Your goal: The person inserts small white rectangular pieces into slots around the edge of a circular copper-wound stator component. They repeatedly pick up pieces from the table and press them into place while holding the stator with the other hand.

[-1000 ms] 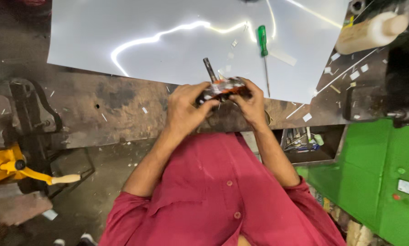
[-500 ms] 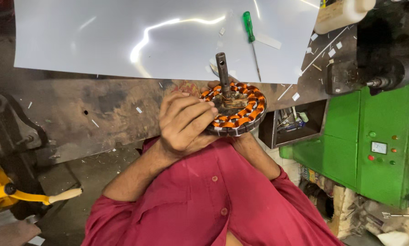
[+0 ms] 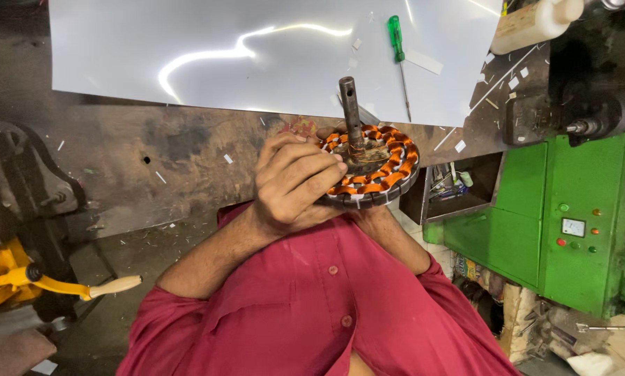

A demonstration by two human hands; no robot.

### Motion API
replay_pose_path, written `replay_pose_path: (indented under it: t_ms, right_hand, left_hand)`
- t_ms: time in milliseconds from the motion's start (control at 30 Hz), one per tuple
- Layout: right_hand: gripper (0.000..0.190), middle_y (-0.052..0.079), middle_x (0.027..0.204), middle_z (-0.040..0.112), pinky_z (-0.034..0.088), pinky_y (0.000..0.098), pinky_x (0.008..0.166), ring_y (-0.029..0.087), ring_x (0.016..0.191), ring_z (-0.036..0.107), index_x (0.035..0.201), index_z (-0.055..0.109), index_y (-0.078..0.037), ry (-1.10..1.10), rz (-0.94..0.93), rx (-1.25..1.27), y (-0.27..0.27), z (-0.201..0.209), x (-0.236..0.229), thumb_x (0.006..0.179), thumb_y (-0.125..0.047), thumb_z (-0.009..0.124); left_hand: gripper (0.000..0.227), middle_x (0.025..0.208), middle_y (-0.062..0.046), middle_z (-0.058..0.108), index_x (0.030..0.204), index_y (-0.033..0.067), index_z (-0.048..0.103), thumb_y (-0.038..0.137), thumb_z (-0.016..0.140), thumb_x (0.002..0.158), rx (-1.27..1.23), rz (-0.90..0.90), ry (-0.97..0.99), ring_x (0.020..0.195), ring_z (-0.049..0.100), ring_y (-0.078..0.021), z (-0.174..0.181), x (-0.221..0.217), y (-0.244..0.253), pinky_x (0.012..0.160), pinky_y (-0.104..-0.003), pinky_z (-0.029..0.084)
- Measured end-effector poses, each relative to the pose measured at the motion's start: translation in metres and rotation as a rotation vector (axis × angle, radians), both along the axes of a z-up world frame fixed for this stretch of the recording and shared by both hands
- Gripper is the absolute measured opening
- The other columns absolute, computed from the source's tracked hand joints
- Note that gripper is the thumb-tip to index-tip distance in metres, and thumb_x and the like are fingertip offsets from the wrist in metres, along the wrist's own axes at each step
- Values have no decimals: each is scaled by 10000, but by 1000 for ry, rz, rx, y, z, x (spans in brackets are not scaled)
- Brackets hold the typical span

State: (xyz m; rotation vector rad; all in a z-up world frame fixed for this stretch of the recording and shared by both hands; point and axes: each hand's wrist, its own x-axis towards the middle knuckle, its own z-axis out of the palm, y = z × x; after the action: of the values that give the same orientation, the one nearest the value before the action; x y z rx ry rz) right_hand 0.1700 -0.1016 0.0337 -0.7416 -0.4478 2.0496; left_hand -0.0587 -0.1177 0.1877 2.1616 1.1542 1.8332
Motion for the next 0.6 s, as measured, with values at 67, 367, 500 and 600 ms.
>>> replay_pose_path:
  t_ms: [67, 367, 500, 600]
  right_hand:
    - [428, 144, 1267, 663, 593, 379, 961, 245, 1129, 678, 1345, 567, -7, 5, -1, -6, -3, -5, 3, 1043, -294, 664]
    - [450, 137, 1232, 679, 594, 361, 919, 224, 1073, 693, 1331, 576, 1, -11, -76, -3, -15, -4, -5, 1024, -309, 685]
    - [448, 105, 1204, 685, 592, 344, 922, 195, 1053, 693, 1300, 591, -16, -147, -90, 12, -17, 13, -11, 977, -299, 715]
    - [456, 85, 1203, 680, 591, 341, 932, 177, 1062, 687, 1293, 594, -32, -229, -95, 111, -12, 26, -15, 947, -291, 741]
  left_hand:
    - [430, 1041, -63, 713, 1049, 32, 724, 288, 931, 773, -4, -6, -2, 972, 691, -249, -1, -1, -3, 910, -457, 516]
    - [437, 1089, -73, 734, 1130, 36, 712, 221, 936, 804, -5, 19, 32, 997, 704, -247, 5, -4, -13, 923, -438, 523]
    - [430, 1087, -80, 729, 1122, 33, 712, 209, 940, 802, 3, 13, 22, 983, 709, -254, 8, 0, -12, 895, -427, 534]
    - [422, 1075, -96, 720, 1089, 27, 703, 208, 945, 795, 11, 49, 18, 982, 707, -272, 10, 5, -11, 882, -437, 544]
